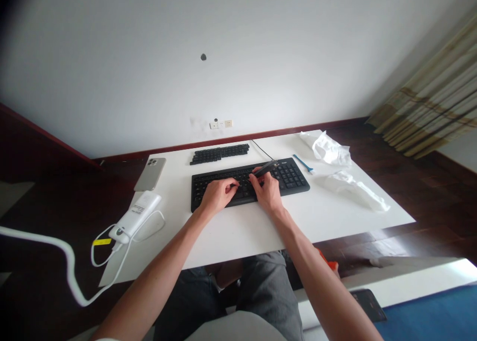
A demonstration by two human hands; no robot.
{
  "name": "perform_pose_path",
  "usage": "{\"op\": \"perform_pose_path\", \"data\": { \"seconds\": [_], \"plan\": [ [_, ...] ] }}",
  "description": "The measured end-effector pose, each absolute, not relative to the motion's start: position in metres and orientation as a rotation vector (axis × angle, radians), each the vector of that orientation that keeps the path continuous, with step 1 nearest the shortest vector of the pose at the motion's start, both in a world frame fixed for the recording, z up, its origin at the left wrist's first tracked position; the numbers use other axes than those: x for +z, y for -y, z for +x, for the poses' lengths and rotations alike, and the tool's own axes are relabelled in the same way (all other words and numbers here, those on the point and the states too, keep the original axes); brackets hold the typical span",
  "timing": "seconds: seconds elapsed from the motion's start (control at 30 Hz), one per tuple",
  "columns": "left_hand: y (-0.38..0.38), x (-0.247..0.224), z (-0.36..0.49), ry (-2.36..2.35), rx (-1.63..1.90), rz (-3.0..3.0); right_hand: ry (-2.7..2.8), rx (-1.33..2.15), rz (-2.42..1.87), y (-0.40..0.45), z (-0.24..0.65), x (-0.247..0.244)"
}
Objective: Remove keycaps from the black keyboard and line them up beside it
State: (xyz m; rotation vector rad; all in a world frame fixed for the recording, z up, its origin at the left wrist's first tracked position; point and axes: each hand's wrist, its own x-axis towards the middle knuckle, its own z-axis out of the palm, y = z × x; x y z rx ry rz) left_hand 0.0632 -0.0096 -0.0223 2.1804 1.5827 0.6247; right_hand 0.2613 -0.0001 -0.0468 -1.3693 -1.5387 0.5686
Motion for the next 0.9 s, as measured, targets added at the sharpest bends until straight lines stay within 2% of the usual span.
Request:
{"op": "perform_pose_path", "data": {
  "seconds": [0.43, 0.9],
  "plan": [
    [0.007, -0.024, 0.052, -1.315, 0.658, 2.279, 1.491, 0.590, -1.373, -0.001, 0.262, -0.049],
    [0.005, -0.026, 0.054, -1.335, 0.708, 2.231, 1.504, 0.613, -1.369, 0.000, 0.262, -0.047]
  ]
}}
